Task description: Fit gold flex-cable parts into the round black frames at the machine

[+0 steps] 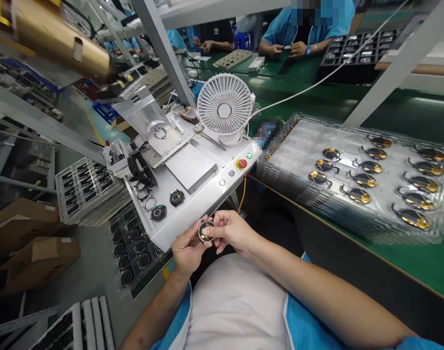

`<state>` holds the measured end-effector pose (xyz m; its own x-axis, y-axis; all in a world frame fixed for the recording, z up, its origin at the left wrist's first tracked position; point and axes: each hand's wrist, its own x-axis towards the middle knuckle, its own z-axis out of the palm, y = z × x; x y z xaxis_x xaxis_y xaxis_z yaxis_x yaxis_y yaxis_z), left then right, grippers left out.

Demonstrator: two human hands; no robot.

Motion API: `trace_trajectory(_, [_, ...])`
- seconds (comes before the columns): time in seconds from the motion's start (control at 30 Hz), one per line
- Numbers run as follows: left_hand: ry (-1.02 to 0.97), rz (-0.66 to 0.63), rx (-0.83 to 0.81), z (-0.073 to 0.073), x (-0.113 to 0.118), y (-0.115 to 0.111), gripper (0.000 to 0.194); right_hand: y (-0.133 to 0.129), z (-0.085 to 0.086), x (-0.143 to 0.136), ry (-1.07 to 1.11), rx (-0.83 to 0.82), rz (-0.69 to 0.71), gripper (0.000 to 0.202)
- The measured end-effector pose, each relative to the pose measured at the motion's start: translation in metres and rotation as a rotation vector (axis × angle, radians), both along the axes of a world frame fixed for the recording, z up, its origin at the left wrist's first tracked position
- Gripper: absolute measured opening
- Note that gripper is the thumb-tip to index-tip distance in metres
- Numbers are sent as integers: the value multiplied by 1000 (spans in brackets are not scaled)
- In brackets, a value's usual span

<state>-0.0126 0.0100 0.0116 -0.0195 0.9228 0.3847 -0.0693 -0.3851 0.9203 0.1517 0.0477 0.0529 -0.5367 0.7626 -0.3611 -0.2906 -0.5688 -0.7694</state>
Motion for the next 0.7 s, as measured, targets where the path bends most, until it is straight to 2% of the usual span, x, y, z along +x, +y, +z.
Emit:
trace_trajectory(0.07, [-71,48,-58,4,-1,4,47,20,4,2,-108,125,28,56])
trace_trajectory(0.13, [-171,77,-122,9,-2,8,44,51,8,4,-243,224,-100,54])
trace_trajectory(0.23, [-260,-10,-198,17,-4,11,39,103,15,6,-381,266,-412,47])
trace_trajectory(0.3, [-233,-75,-208,21,-6,12,41,131,20,6,-412,280,-478,44])
trace_trajectory(0.37, [-172,-87,-181,23,-8,11,54,143,24,5,-418,308,-486,42])
trace_trajectory(0.47, [-64,0,-140,22,-10,7,72,130,32,5,-412,373,-485,42])
trace_trajectory(0.57, [65,119,-123,21,-8,3,75,88,37,6,-379,461,-363,42])
trace_trajectory(0.7, [187,177,-70,23,-3,1,79,29,35,9,-345,470,-170,42])
